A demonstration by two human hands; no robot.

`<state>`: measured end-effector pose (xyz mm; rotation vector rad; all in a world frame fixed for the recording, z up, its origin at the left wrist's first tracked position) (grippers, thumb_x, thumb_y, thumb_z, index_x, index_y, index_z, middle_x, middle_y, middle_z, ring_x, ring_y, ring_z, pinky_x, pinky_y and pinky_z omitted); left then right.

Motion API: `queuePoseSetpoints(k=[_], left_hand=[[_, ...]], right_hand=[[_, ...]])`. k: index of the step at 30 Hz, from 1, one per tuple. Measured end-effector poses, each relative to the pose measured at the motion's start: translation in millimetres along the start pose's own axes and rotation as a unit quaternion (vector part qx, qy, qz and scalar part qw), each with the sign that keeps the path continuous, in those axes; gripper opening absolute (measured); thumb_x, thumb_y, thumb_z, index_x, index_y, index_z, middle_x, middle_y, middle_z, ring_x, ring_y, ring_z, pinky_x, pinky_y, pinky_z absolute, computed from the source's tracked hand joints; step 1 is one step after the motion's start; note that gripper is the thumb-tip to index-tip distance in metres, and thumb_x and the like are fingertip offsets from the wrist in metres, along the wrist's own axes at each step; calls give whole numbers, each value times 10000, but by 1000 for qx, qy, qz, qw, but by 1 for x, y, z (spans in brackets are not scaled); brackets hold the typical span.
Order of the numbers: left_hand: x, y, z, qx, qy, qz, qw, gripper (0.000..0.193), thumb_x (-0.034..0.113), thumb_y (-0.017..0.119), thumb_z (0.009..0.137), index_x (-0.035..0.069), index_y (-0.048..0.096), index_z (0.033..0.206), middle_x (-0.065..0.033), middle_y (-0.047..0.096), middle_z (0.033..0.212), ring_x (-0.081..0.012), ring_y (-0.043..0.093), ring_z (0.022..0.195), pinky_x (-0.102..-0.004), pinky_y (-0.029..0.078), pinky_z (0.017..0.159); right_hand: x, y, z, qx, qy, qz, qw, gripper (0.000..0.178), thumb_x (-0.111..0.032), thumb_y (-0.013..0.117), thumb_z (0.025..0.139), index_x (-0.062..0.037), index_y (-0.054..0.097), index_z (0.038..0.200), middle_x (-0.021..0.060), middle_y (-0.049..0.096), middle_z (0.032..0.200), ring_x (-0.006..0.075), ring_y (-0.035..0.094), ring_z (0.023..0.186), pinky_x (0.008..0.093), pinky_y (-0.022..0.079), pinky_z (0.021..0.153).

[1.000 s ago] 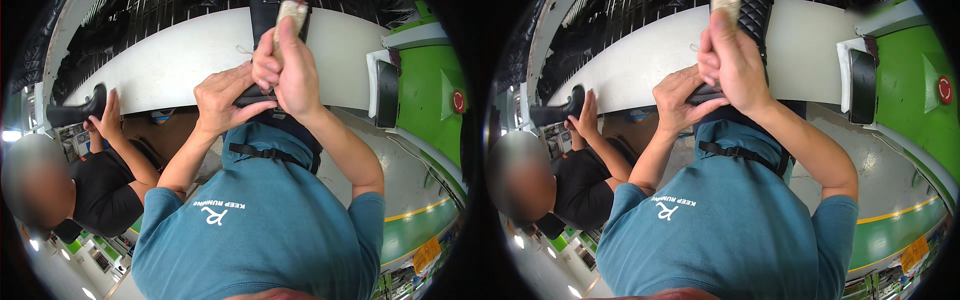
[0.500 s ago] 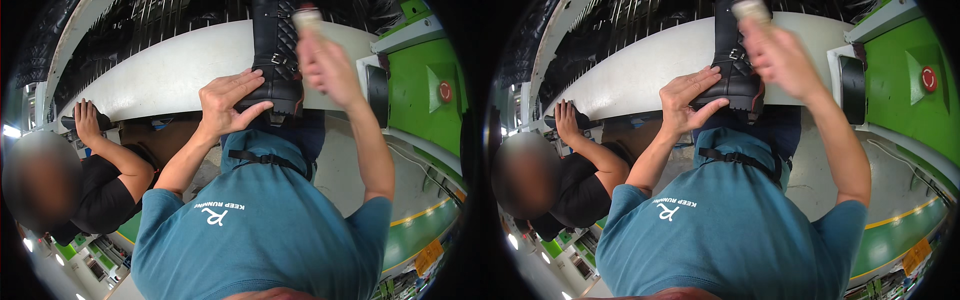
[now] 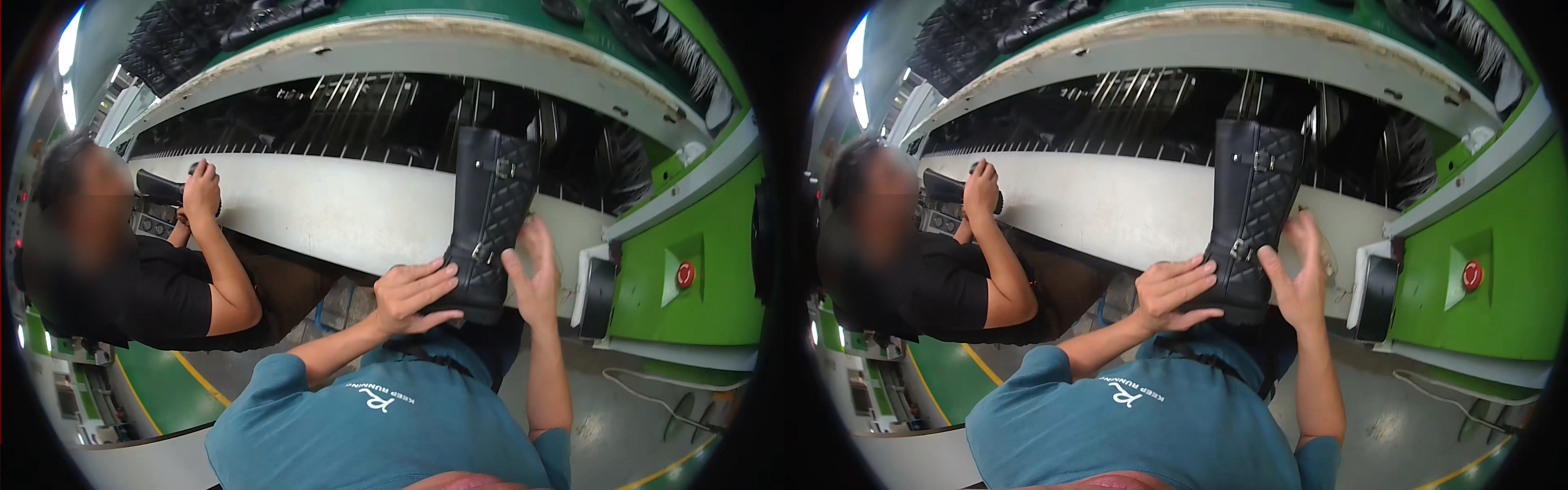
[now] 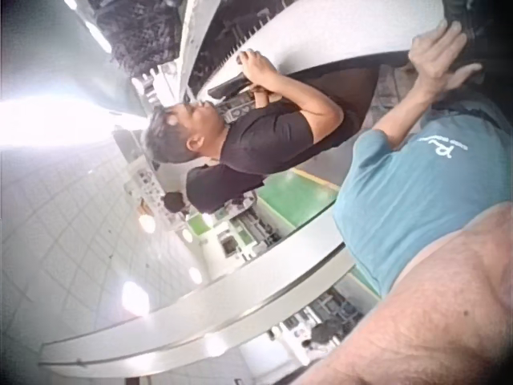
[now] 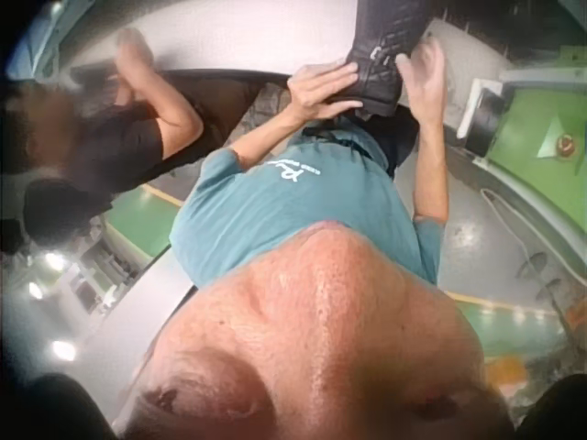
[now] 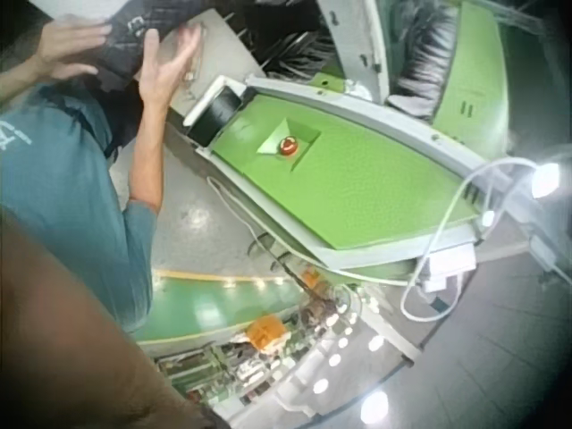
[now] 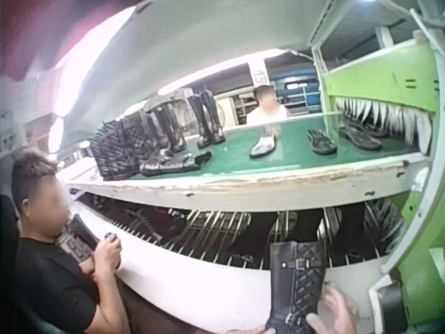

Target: Fitting and inspecting soles on black leather boots on a factory assembly line.

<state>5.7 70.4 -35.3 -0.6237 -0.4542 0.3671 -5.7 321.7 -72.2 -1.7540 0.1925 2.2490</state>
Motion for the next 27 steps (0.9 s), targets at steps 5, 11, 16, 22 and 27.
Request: queuePoseSetpoints(k=[5,11,16,22,27], left_hand=[[5,-10,-12,27,23,-2,999,566,367,1044,717,104,851,1179,-68,849,1279,-304,777,1271,-365,607,905],[9,-35,-18,75,-219,-93,968,1131,351,1021,756,43,444,1678,-349,276,1788,-517,277,1674,-623,289,1336],[0,-24,19,169,-122,-340,917,1153,309,925,900,49,230,1782,-255,114,1863,-415,204,1726,-518,262,1380],[-54,-93,128,386,-68,-218,894,669,8,756,1026,-119,492,1628,-239,501,1714,-323,486,1591,-481,379,1313],[-108,-155,264,434,-8,-123,892,489,89,872,994,-137,684,1385,-199,739,1403,-264,724,1258,-400,538,1135]], right_hand=[[19,42,5,-117,202,274,933,434,-196,763,1106,26,662,1465,108,758,1341,176,715,1198,374,549,1092],[-94,57,20,25,-40,176,983,321,-214,696,1152,28,725,1362,65,787,1227,91,698,1064,261,549,938],[-200,112,4,-202,-319,27,925,702,-142,892,909,-21,637,1553,285,575,1613,451,572,1503,538,442,1276],[-202,88,6,-139,-401,4,905,564,-167,859,966,7,683,1473,254,651,1535,417,643,1422,560,474,1246],[-106,90,23,-151,-190,-63,968,411,-194,822,1008,-36,723,1374,163,783,1238,360,747,1158,478,568,1076]])
Point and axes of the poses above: each hand's wrist, its own z-axis towards the middle knuckle, its own y-axis out of the palm, x = y × z, the point moved 6 cm from there along z, towards the middle knuckle
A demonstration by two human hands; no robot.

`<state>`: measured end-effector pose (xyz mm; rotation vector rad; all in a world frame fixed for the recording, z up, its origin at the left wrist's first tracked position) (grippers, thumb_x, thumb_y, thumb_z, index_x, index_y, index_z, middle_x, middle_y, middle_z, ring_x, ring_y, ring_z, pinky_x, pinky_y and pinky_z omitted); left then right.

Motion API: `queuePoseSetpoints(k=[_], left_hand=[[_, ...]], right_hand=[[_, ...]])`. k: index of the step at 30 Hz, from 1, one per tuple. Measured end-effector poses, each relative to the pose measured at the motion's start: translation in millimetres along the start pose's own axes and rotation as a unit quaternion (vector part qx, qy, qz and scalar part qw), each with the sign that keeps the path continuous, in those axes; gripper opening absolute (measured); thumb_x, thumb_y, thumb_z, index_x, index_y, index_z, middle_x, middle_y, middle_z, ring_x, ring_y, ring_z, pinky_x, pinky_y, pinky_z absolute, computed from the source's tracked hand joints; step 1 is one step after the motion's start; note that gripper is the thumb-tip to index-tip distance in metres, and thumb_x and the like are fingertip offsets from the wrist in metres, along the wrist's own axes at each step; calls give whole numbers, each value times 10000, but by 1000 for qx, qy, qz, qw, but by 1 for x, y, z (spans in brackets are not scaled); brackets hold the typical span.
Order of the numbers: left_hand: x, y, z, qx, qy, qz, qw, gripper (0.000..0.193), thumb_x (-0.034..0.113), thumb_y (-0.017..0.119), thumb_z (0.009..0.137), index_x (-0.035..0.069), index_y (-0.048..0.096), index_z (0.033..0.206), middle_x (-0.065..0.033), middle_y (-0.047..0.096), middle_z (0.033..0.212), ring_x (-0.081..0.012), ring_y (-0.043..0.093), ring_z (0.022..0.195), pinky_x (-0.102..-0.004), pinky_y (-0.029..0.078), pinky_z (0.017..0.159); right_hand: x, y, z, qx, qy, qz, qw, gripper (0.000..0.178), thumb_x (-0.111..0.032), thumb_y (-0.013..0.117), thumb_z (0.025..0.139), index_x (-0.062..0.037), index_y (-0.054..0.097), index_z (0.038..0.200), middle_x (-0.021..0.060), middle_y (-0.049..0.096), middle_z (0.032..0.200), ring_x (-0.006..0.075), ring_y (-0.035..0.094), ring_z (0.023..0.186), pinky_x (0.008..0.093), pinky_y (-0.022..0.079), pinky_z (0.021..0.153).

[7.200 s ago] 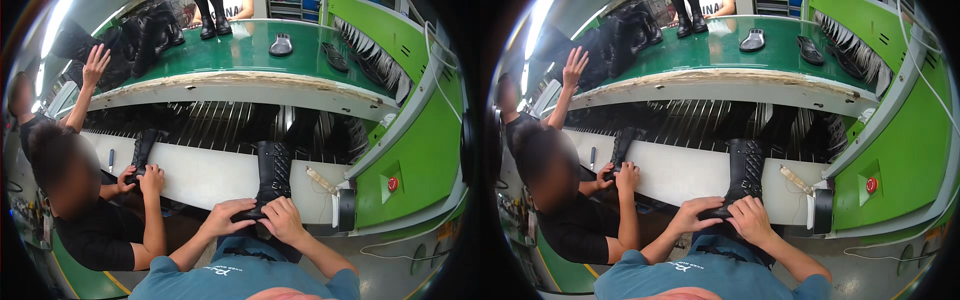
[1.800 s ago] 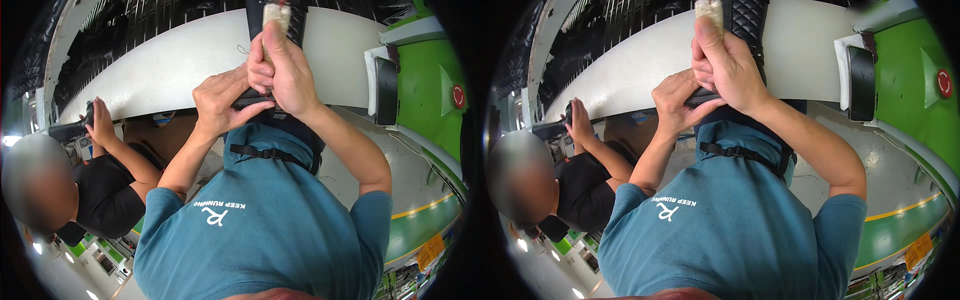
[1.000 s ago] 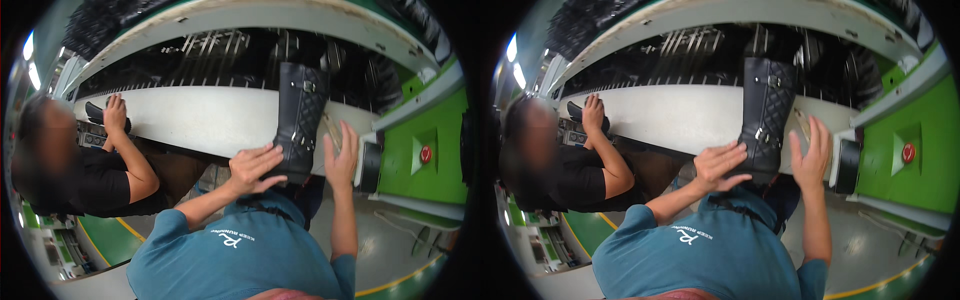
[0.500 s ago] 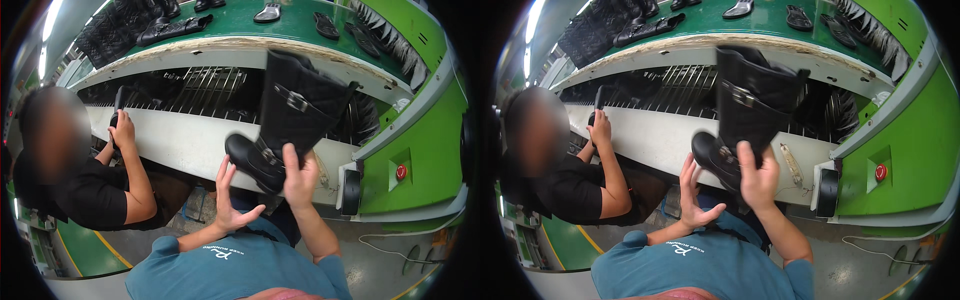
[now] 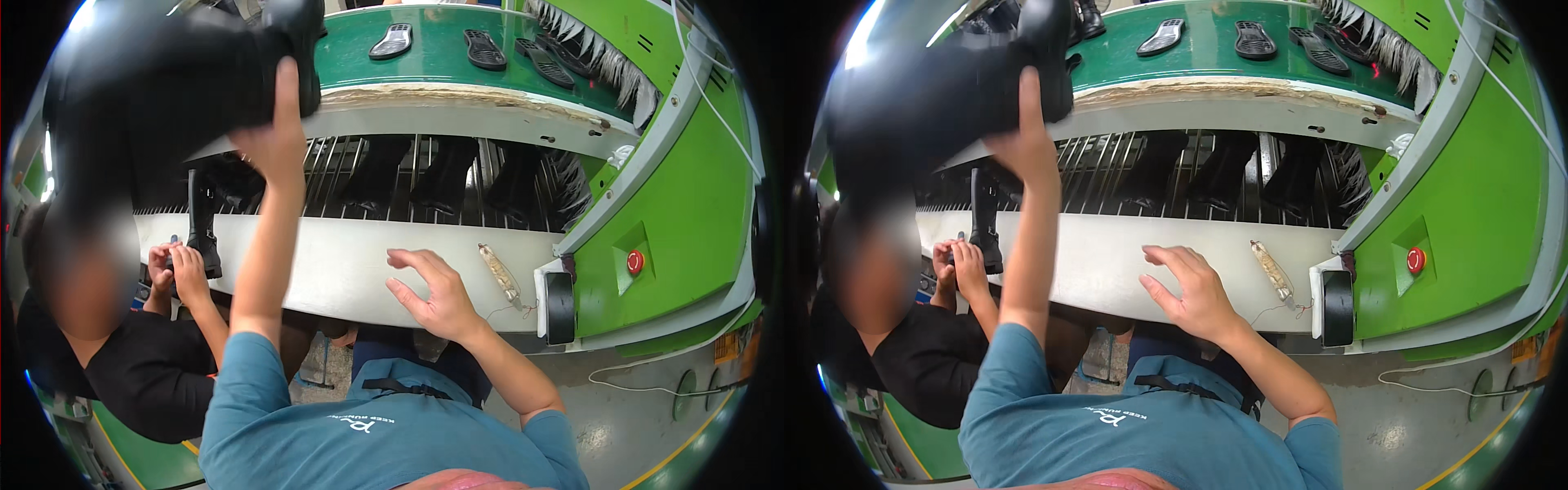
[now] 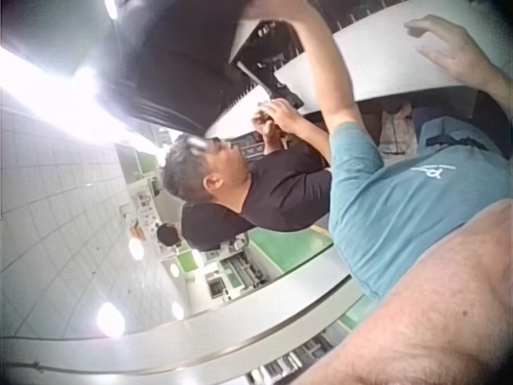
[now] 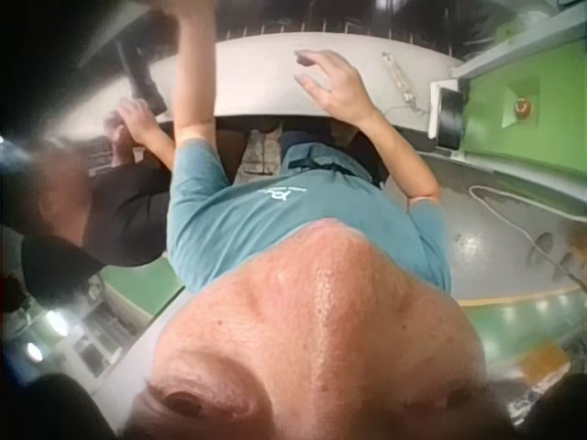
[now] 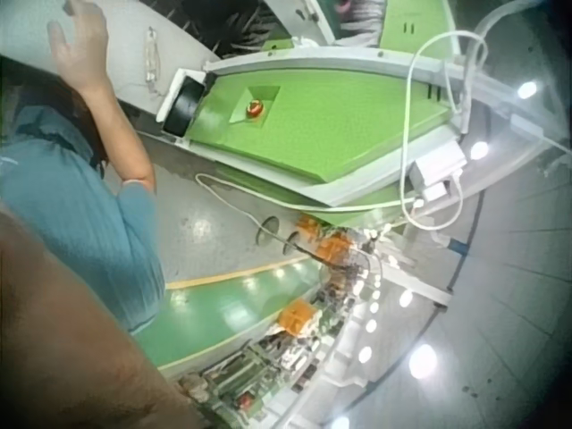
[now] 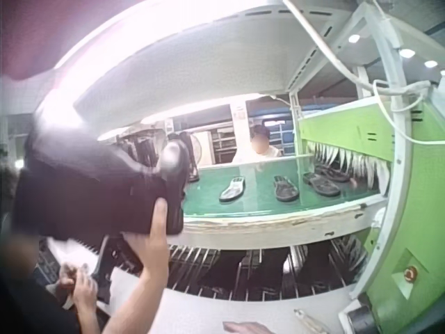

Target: Fitting and inspecting soles on black leather boots on a factory assembly line.

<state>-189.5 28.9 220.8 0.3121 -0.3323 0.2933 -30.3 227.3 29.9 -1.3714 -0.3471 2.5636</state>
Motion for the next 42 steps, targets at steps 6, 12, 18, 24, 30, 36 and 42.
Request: queuePoseSetpoints(k=[6,12,18,24,30,36,42], left_hand=[[-96,88,104,-68,22,-15,997,680,215,908,926,-18,593,1482,-253,771,1326,-369,772,1185,-448,596,1051],[-219,80,112,-242,-2,339,909,626,371,893,924,-6,687,1380,-272,792,1209,-442,770,1129,-489,602,990],[-230,63,87,-209,-20,357,910,640,317,874,942,-41,609,1402,-316,761,1239,-482,741,1174,-503,593,1008],[-144,68,77,-33,249,348,903,485,167,842,922,11,650,1340,-233,699,1237,-422,709,1148,-465,579,995],[-138,63,80,-17,235,276,932,179,50,753,907,34,684,1072,-145,688,1003,-325,721,885,-416,581,799],[-131,47,79,-12,164,202,966,145,67,763,936,60,705,1069,-109,699,926,-283,723,804,-392,584,753],[-56,-15,-33,-124,41,85,988,194,50,807,1018,-12,729,1184,-85,776,1119,-146,741,959,-300,587,926]], right_hand=[[66,11,-41,-70,101,-72,990,367,-234,794,1032,-76,733,1358,133,790,1171,331,760,1129,450,581,1002],[81,3,-32,-101,109,-78,986,381,-265,806,1018,-75,734,1340,126,791,1132,313,773,1092,433,599,956],[129,2,74,-69,25,-239,968,433,-320,826,992,-66,716,1324,121,740,1121,323,754,1021,466,616,861],[194,100,171,-188,94,-422,882,840,-567,852,928,-75,563,1544,155,673,1267,349,722,1098,475,618,896],[258,149,187,-210,38,-515,830,592,-519,767,1005,-53,712,1367,164,718,1224,370,763,1049,478,618,897],[203,96,215,-155,-69,-447,878,181,-202,707,948,-45,797,968,177,803,1033,377,797,930,496,639,800],[92,21,185,-13,-71,-257,964,241,-196,724,961,-30,729,786,184,718,741,405,732,673,507,571,640]])
Point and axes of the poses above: each hand's wrist, its own z-axis towards the middle knuckle, its own y-axis out of the palm, x = y × z, the point moved 6 cm from there along z, towards the middle knuckle
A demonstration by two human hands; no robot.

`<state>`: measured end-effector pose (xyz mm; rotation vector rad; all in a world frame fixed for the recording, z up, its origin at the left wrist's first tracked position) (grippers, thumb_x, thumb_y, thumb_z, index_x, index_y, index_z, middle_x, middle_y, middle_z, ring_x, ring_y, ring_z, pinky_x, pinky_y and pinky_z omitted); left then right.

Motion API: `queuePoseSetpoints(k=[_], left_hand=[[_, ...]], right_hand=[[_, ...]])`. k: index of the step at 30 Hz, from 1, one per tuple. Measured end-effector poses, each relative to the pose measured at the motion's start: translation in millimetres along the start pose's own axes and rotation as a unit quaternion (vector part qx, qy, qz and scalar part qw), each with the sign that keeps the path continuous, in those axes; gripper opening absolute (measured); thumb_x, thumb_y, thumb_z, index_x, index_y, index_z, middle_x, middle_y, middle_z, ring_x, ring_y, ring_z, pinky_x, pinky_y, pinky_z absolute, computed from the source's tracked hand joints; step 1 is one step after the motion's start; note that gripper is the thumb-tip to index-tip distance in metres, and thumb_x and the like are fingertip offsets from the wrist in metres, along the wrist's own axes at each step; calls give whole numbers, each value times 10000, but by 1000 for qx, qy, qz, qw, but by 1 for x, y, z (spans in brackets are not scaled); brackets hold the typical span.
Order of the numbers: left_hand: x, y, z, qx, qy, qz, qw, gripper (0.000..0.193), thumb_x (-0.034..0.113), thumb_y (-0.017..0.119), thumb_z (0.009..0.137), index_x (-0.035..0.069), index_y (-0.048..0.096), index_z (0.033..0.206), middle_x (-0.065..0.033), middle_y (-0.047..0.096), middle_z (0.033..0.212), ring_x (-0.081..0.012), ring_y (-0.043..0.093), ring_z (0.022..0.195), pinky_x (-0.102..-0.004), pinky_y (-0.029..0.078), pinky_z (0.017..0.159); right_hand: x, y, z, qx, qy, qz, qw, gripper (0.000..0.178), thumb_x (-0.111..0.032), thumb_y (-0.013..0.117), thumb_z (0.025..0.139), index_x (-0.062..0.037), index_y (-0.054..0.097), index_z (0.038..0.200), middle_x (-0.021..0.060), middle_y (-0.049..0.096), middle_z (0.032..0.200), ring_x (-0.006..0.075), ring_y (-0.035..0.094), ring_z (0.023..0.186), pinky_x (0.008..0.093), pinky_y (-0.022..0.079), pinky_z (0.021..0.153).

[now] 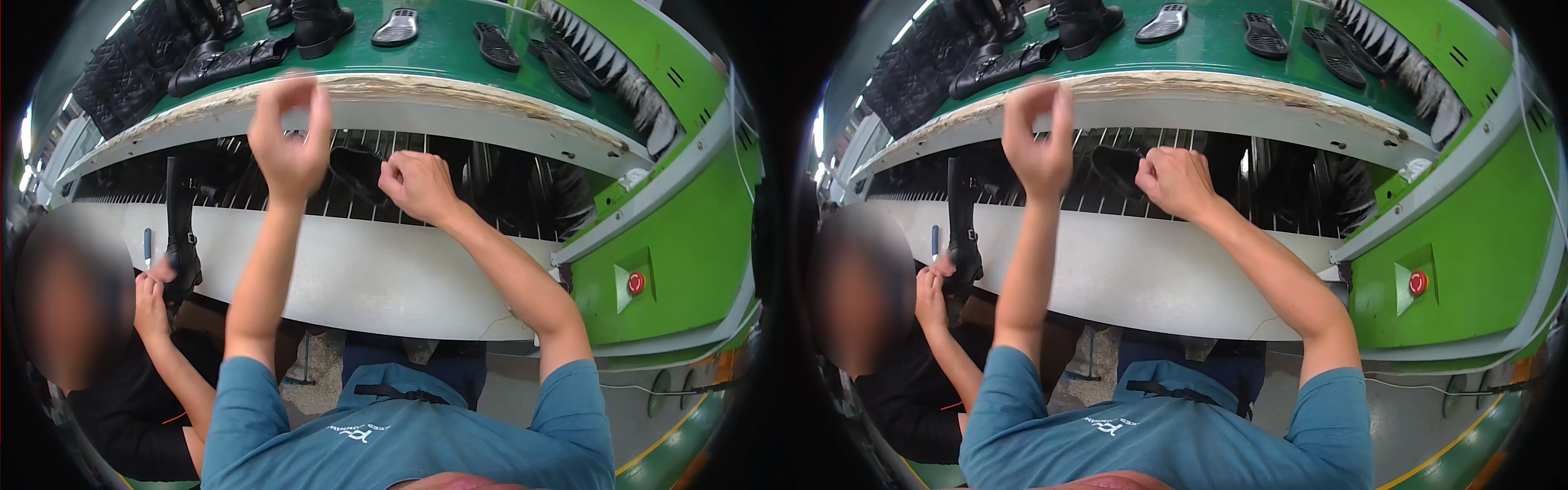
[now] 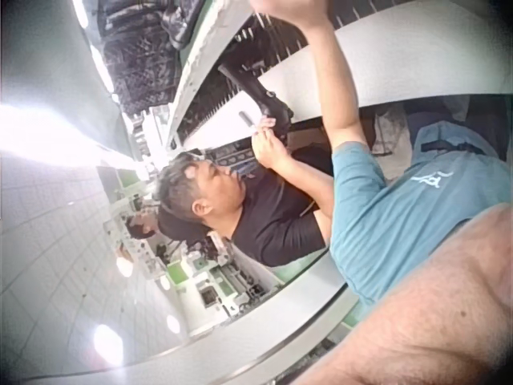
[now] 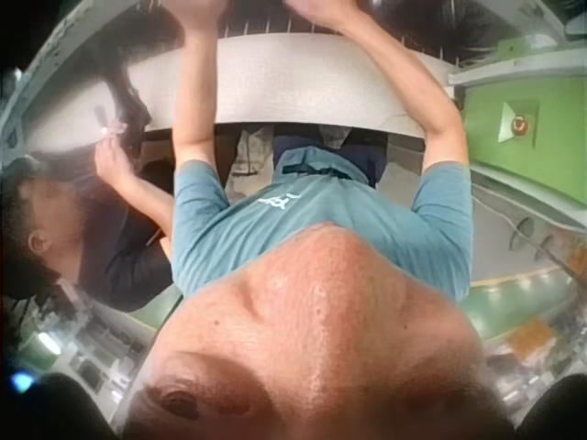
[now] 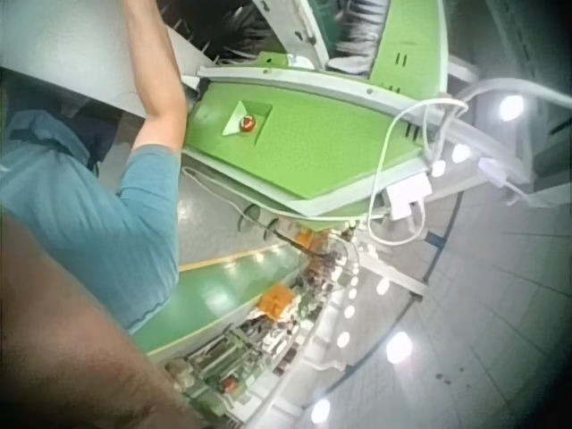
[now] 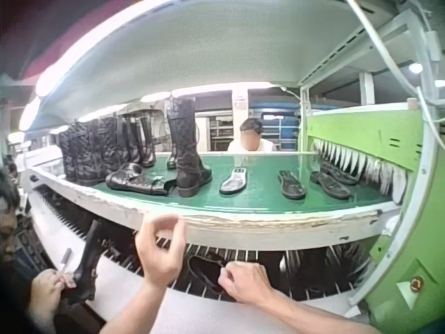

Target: Fitting and inspecting soles on black leather boots on a factory assembly line.

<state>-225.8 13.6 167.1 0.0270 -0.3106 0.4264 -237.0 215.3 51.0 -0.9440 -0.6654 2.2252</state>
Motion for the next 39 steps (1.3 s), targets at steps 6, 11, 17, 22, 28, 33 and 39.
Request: queuePoseSetpoints(k=[6,11,17,22,28,33,39], left_hand=[[20,3,-115,-56,-241,-210,946,444,181,727,1055,-25,611,1431,-171,722,1348,-271,690,1253,-428,532,1132],[63,-8,-81,-88,-297,-410,858,314,240,611,1134,-56,682,1212,-196,774,1022,-254,767,915,-377,599,941],[114,12,-105,-78,-207,-363,905,378,293,599,1129,-50,750,1083,-209,757,1220,-285,722,1161,-412,558,1064],[137,37,-111,-184,-161,-390,888,356,271,601,1105,-6,804,1014,-267,711,1420,-291,674,1271,-450,509,1111],[144,37,-107,-232,-257,-499,795,391,368,565,1116,71,478,876,-401,676,1435,-395,705,1271,-544,489,1186],[137,40,-126,-166,-338,-548,747,337,302,666,1088,95,422,984,-192,680,1005,-258,690,896,-473,601,988],[163,34,-129,-32,-308,-439,843,333,-23,635,1072,118,398,884,-47,519,775,-116,487,637,-310,513,635]], right_hand=[[-67,-71,-36,-20,53,197,979,290,-146,775,971,17,650,766,124,643,672,227,611,592,383,499,589],[-110,-123,-69,-21,99,268,958,304,-119,769,989,33,623,770,129,618,674,201,547,567,375,478,571],[-114,-143,-123,-55,127,254,957,216,-157,787,1029,25,695,955,79,690,842,106,609,708,309,500,613],[-130,-214,-77,266,-183,83,943,676,-320,770,1078,33,448,1556,197,613,1453,264,618,1268,415,444,1115],[-122,-230,-56,332,-137,194,913,532,-231,716,1118,33,544,1546,124,678,1266,164,687,991,306,551,953],[-87,-139,-160,221,70,335,913,194,-188,654,1144,-16,574,1188,36,606,957,86,561,850,306,481,734],[-129,-100,-192,170,95,289,937,355,-338,635,1165,8,606,1090,143,605,886,269,595,707,411,498,660]])
Point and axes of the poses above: each hand's wrist, its own z-axis towards the middle knuckle, its own y-axis out of the palm, x = y × z, the point moved 6 cm from there along z, towards the middle knuckle
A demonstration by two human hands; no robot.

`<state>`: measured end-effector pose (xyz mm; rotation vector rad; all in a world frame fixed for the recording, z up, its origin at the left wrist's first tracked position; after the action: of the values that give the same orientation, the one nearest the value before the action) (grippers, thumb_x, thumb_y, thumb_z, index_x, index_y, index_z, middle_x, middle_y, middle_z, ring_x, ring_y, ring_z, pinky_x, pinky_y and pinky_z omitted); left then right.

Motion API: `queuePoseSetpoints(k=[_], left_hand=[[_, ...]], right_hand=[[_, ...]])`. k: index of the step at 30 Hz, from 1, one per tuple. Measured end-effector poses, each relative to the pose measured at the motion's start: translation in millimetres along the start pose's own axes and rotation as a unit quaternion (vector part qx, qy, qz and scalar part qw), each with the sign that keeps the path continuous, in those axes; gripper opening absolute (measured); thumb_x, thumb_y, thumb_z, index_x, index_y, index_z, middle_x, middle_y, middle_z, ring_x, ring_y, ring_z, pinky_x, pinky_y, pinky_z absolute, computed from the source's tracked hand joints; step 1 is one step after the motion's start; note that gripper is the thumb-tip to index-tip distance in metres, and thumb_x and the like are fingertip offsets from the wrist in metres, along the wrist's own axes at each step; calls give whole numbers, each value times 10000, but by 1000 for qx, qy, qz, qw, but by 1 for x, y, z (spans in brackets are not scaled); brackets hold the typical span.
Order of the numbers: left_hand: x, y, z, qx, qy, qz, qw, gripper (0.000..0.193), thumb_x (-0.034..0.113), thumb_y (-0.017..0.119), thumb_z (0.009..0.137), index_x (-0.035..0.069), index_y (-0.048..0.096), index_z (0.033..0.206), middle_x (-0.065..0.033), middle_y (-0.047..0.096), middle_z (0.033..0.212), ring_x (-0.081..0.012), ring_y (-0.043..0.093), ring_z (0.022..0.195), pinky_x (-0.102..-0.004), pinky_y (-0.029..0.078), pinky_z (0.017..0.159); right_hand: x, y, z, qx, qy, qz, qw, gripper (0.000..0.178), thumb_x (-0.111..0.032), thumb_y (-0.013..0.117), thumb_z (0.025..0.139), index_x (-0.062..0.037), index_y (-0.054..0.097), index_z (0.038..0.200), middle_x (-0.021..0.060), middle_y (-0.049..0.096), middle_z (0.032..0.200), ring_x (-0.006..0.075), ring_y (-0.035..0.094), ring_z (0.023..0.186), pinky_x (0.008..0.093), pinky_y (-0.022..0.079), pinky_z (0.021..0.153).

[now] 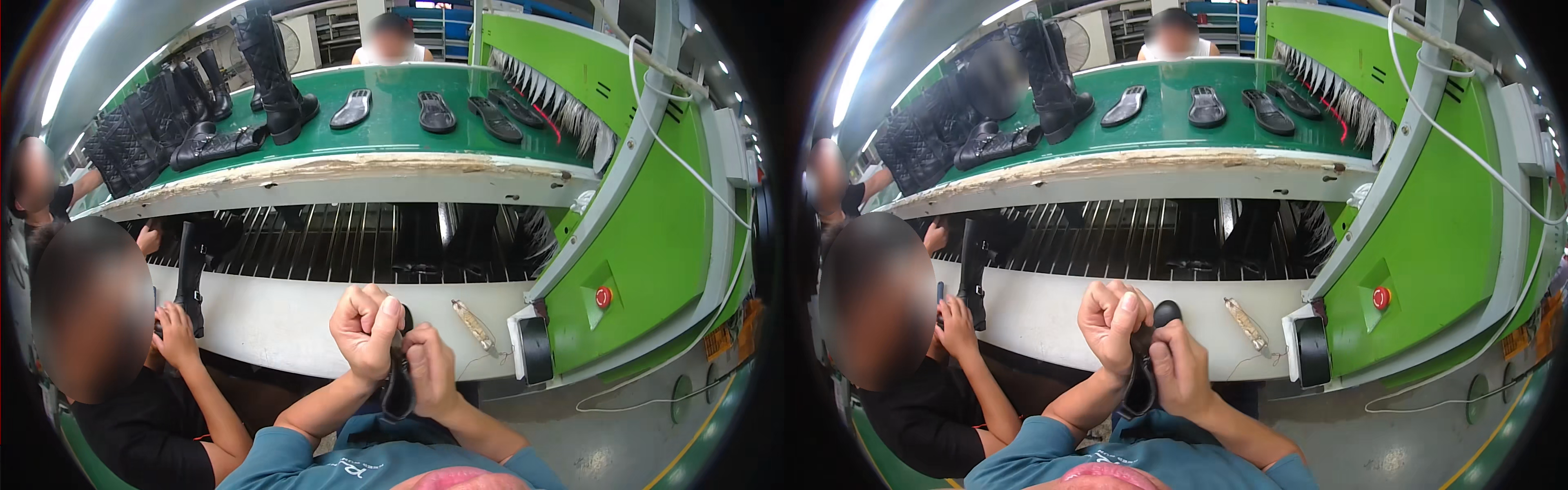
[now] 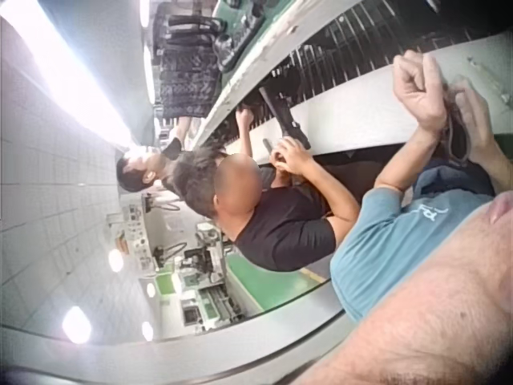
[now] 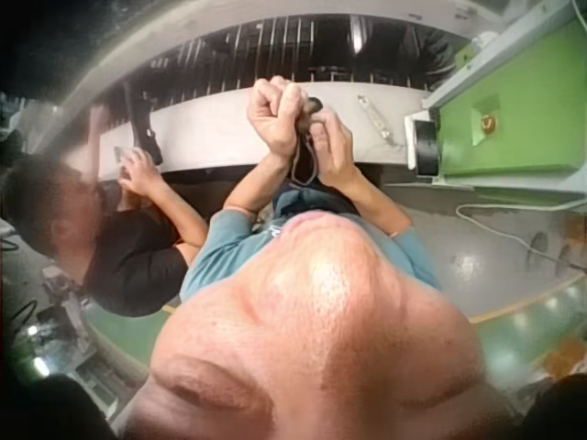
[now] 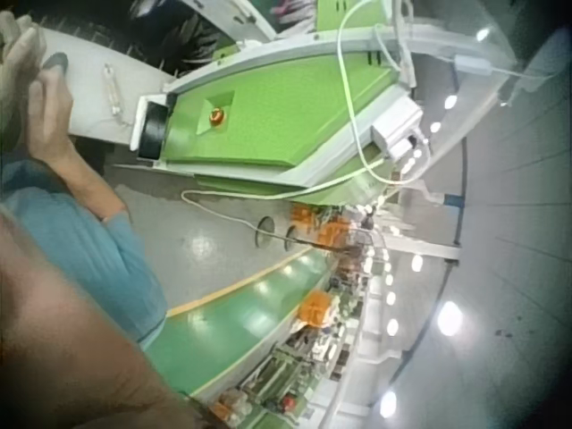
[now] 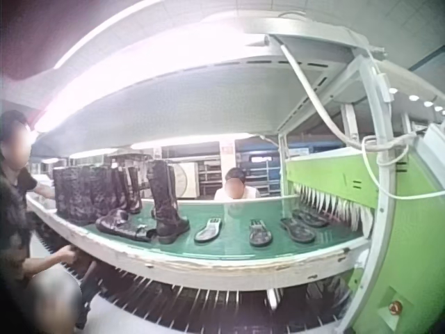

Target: Fitting and inspecting soles on black leather boots on a factory assembly line.

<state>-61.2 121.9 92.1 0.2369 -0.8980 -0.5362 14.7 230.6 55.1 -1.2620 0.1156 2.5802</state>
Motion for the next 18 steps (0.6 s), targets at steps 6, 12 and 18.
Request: queuePoseSetpoints(k=[6,12,18], left_hand=[[10,11,-13,-59,84,89,991,318,-45,591,1083,105,400,878,-42,521,757,-124,491,608,-316,504,591],[17,14,-18,-158,109,134,972,161,37,615,1093,44,534,954,-90,627,839,-171,553,662,-364,513,629],[35,19,-17,-186,120,181,958,293,9,698,969,20,607,690,-84,637,732,-215,573,640,-365,434,601]], right_hand=[[-21,-21,15,-115,-11,62,991,346,-301,684,1144,-4,610,982,106,598,869,182,537,655,335,440,588],[-28,-25,2,-152,18,55,987,329,-267,725,1127,-19,606,946,55,585,782,154,547,651,315,435,566],[-27,-24,-20,-137,49,98,984,273,-233,645,1174,-16,644,1009,54,621,805,156,562,677,324,459,627]])
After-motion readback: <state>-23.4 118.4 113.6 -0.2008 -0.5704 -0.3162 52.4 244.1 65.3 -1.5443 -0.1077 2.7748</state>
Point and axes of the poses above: each hand's wrist, its own z-axis towards the middle knuckle, its own y-axis out of the palm, x = y × z, the point moved 6 cm from there along z, towards the middle knuckle
